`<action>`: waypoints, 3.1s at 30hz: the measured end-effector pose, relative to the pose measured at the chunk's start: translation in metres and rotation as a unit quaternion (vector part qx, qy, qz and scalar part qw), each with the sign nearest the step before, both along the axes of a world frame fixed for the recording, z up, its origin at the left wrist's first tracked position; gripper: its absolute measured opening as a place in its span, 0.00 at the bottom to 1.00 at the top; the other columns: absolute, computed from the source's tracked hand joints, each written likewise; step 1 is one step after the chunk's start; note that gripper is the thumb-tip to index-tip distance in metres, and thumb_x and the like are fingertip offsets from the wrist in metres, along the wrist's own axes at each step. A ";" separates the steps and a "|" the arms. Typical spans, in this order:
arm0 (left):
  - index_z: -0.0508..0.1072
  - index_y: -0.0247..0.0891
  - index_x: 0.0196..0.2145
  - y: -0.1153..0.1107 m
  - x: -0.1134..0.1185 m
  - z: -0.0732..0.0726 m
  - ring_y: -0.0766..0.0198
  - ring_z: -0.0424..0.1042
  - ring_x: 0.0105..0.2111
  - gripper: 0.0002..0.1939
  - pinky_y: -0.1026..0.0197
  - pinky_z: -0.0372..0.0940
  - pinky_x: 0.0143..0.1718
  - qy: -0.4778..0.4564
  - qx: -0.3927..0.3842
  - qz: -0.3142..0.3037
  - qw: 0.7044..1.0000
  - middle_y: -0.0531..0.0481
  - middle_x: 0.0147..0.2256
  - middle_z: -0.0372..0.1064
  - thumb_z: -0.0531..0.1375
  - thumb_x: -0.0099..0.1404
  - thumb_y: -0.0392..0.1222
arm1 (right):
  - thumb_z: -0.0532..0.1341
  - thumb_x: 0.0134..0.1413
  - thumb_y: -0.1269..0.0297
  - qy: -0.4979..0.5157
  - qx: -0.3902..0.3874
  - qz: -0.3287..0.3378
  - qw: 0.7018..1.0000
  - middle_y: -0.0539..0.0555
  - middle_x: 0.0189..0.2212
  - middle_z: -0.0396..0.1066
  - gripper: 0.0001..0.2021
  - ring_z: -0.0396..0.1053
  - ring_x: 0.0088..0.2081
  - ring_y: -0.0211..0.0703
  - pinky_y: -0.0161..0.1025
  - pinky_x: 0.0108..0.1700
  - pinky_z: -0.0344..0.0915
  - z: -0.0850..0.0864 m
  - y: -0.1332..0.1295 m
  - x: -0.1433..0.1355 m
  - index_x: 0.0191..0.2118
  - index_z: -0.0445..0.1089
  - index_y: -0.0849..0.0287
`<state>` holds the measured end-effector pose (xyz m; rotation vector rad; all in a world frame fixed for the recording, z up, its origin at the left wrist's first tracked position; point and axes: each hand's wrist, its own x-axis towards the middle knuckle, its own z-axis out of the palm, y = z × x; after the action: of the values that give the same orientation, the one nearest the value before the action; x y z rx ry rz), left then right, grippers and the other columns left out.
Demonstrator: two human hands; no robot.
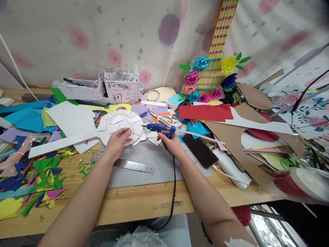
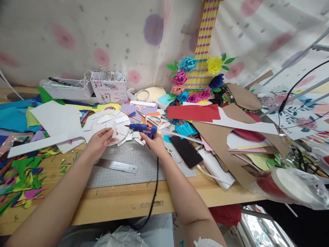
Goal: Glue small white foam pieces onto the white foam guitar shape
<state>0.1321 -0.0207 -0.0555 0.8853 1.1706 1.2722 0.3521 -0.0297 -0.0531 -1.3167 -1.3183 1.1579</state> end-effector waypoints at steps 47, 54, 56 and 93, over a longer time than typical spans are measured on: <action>0.77 0.39 0.38 -0.010 -0.028 0.014 0.54 0.70 0.43 0.13 0.55 0.65 0.42 0.572 0.140 -0.035 0.807 0.45 0.41 0.72 0.59 0.59 0.49 | 0.63 0.42 0.44 0.015 0.001 -0.059 0.998 0.50 0.18 0.67 0.20 0.59 0.18 0.33 0.33 0.21 0.60 -0.011 0.004 -0.002 0.21 0.70 0.58; 0.77 0.42 0.37 -0.010 -0.012 -0.006 0.53 0.68 0.45 0.14 0.54 0.63 0.44 0.638 0.171 -0.070 0.748 0.45 0.40 0.73 0.56 0.62 0.51 | 0.63 0.41 0.44 0.013 -0.009 -0.059 0.998 0.50 0.18 0.67 0.20 0.59 0.18 0.33 0.33 0.21 0.60 -0.010 0.003 -0.002 0.22 0.70 0.58; 0.77 0.42 0.37 -0.010 -0.013 -0.007 0.53 0.68 0.45 0.13 0.55 0.63 0.44 0.642 0.175 -0.074 0.743 0.46 0.40 0.73 0.57 0.62 0.51 | 0.63 0.41 0.44 0.017 -0.009 -0.058 0.998 0.50 0.18 0.68 0.19 0.59 0.18 0.33 0.34 0.21 0.60 -0.011 0.003 -0.002 0.22 0.70 0.58; 0.78 0.40 0.37 -0.010 -0.015 -0.010 0.53 0.70 0.42 0.13 0.52 0.63 0.44 0.646 0.200 -0.052 0.735 0.45 0.37 0.74 0.58 0.61 0.47 | 0.62 0.43 0.44 0.007 -0.005 -0.048 0.999 0.49 0.17 0.67 0.20 0.59 0.17 0.33 0.35 0.22 0.58 -0.010 0.003 -0.003 0.22 0.69 0.59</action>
<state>0.1175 -0.0308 -0.0653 2.3343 1.8386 0.6840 0.3491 -0.0265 -0.0630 -1.3625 -1.2277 1.1065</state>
